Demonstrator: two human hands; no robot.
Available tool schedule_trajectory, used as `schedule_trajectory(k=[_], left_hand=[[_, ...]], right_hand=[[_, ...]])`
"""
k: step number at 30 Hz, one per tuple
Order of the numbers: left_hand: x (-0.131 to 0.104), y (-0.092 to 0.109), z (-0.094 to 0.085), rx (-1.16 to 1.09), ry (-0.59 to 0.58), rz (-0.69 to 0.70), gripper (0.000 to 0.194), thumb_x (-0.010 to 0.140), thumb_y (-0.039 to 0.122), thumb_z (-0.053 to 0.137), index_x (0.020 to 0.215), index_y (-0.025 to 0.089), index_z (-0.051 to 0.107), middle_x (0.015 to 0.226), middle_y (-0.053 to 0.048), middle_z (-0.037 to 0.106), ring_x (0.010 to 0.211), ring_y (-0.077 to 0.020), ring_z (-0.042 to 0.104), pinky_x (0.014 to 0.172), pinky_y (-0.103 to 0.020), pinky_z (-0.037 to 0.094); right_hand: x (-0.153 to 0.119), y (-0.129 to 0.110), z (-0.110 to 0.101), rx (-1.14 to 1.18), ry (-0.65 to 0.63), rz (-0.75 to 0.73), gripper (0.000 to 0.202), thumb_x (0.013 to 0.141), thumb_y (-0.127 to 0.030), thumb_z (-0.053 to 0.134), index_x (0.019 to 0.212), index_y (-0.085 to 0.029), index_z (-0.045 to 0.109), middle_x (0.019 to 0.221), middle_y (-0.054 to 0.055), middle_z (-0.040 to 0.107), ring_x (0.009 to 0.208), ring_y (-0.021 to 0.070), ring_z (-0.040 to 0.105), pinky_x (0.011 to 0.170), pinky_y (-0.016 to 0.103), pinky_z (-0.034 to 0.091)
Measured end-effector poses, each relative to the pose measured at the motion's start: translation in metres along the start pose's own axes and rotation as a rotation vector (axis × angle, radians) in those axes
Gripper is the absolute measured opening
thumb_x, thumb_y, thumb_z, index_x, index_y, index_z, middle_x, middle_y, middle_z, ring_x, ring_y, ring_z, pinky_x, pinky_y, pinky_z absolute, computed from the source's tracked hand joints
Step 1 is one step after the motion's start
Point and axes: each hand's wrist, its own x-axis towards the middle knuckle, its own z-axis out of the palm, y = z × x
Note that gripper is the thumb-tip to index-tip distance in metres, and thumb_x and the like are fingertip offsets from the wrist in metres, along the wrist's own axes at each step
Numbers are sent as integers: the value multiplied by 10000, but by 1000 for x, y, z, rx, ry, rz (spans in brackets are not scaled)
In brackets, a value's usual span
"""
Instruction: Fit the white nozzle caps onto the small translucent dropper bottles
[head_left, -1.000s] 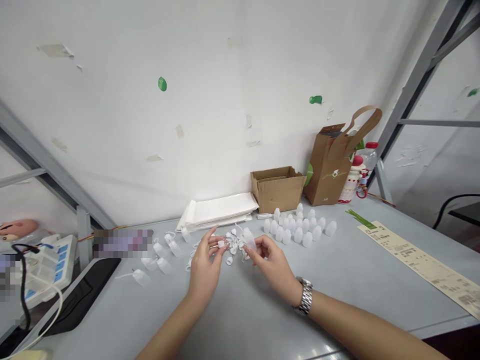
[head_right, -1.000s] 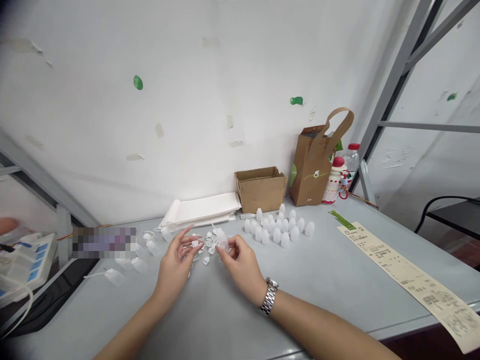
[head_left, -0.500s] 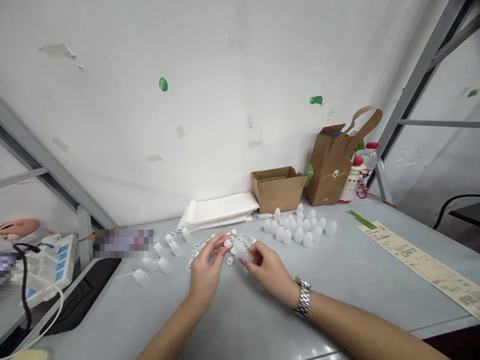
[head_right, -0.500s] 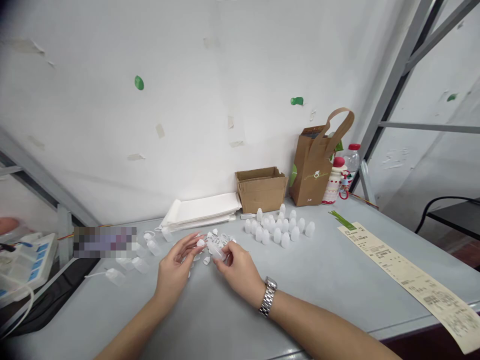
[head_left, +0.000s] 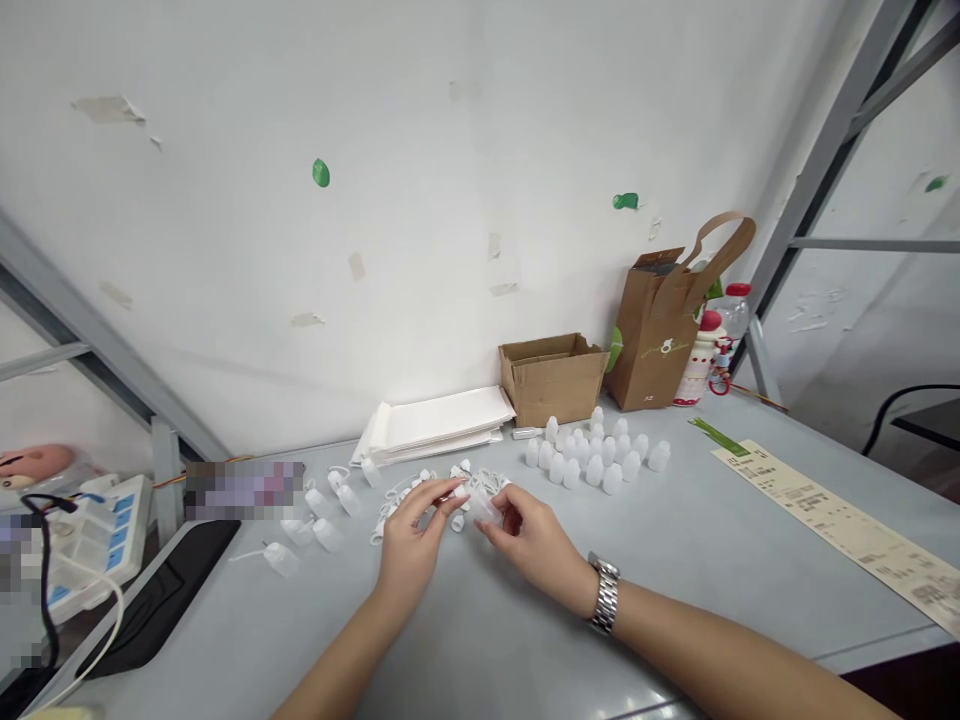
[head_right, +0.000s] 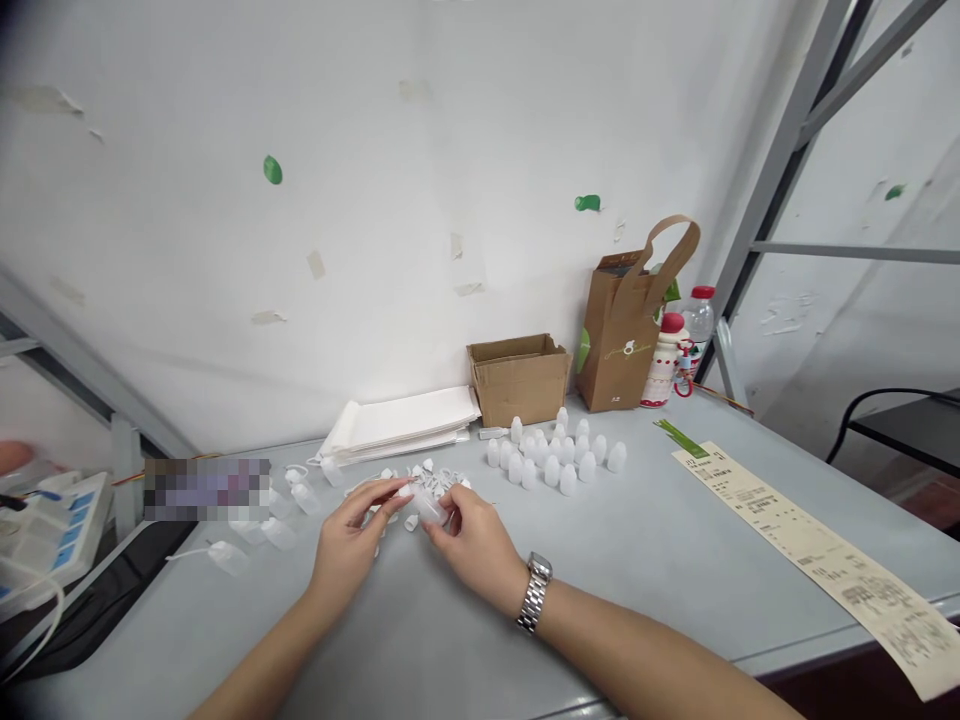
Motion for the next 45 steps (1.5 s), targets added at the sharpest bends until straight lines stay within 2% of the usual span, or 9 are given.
schedule_trajectory(k=[3,6,12,18,25,33,41,45], left_hand=[[1,1,0,9,8,-66,164,748,308,618,876,246,700,944,-26,701,832,-182,602,787,-310,477],[3,2,-1,-4,9,-101,182,719,322,645,871,239,703,956,-34,701,870,-197,597,799,-318,464],[8,1,-2,-106,-102,-208,179,716,355,638,796,218,720,892,-45,717,909,-219,618,827,-319,459],[8,-2,-1,-188,-136,-303,204,695,376,654,781,203,722,889,-53,731,913,-233,628,832,-325,462],[8,-2,-1,-151,-112,-294,225,697,396,647,774,196,714,866,-52,725,886,-226,624,816,-315,453],[6,-4,-1,-8,-67,-265,258,693,442,631,748,201,707,842,-44,710,866,-227,609,786,-308,443],[4,-4,0,-18,-133,-227,286,746,444,573,800,191,696,841,-53,689,859,-223,596,800,-319,435],[6,-4,-2,-48,-158,-235,283,751,438,571,813,199,710,882,-51,700,892,-226,599,821,-312,432]], right_hand=[[-1,0,0,-25,-10,-24,142,755,-249,574,707,-206,447,636,-35,485,575,127,442,539,238,348],[-1,1,1,-69,-16,-57,139,757,-250,576,715,-203,453,641,-32,490,572,125,440,533,234,349],[-3,5,3,-189,4,-122,110,765,-216,555,732,-199,452,651,-31,502,574,124,450,535,226,352],[-4,8,4,-269,22,-137,111,764,-206,557,731,-199,452,656,-22,520,579,129,468,536,223,353],[-4,6,3,-361,62,-182,110,764,-185,562,728,-194,459,659,-11,536,579,133,482,535,222,349],[-5,7,1,-418,89,-243,89,763,-160,555,748,-190,472,687,1,551,602,140,500,547,224,355],[-6,4,2,-418,107,-242,94,746,-131,554,743,-182,475,678,1,541,598,139,495,546,224,347],[-6,4,1,-298,37,-165,96,765,-199,575,746,-181,483,661,-12,537,583,129,484,541,222,348]])
